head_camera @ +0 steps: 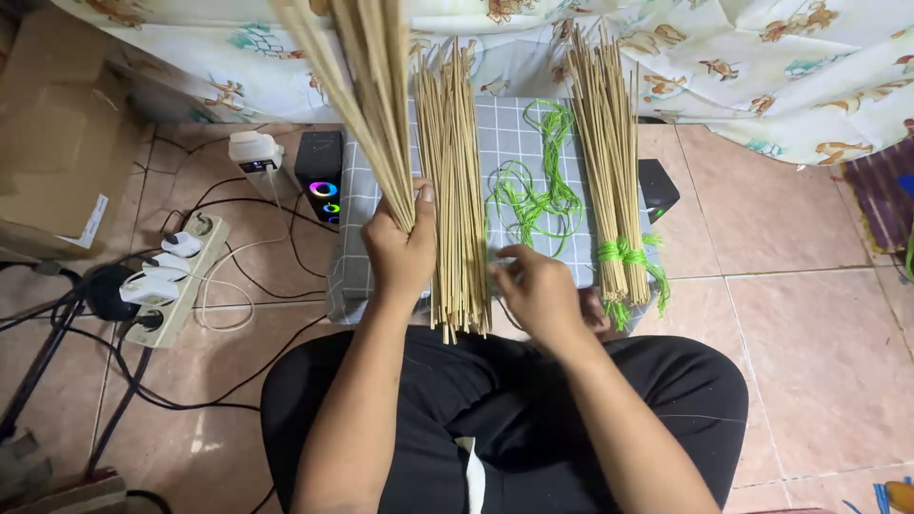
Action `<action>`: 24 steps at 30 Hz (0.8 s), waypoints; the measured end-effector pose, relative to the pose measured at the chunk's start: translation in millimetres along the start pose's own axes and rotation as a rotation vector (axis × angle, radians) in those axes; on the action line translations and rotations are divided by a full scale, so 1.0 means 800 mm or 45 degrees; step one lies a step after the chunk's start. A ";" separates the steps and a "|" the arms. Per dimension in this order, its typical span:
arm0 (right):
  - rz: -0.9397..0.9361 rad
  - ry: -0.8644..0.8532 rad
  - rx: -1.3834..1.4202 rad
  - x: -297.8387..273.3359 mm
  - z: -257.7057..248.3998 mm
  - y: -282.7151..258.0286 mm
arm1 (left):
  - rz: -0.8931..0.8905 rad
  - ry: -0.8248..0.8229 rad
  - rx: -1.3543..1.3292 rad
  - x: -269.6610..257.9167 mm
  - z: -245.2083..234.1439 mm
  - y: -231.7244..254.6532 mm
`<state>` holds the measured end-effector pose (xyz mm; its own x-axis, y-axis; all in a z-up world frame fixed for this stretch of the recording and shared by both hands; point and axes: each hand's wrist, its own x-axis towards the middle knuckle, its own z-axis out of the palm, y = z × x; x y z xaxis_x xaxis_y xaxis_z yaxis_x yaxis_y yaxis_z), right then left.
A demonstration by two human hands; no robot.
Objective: Bundling and tying long thin sticks together with green plastic string to make brooms.
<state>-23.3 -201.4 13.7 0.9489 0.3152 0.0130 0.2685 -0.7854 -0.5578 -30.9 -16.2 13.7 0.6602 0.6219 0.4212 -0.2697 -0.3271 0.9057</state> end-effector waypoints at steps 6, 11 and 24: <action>-0.042 -0.002 0.008 0.015 0.011 -0.034 | -0.041 0.009 -0.002 -0.007 -0.003 0.003; 0.105 -0.033 0.262 0.020 0.014 -0.021 | -0.136 -0.041 -0.040 -0.008 -0.005 0.002; 0.341 -0.011 0.989 0.021 -0.005 0.002 | -0.448 -0.104 -0.144 -0.015 -0.009 0.020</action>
<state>-6.2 -199.3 16.4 0.9625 0.1756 -0.2068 -0.1611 -0.2431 -0.9565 -48.2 -24.0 23.0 0.7789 0.6218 0.0818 -0.0888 -0.0198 0.9958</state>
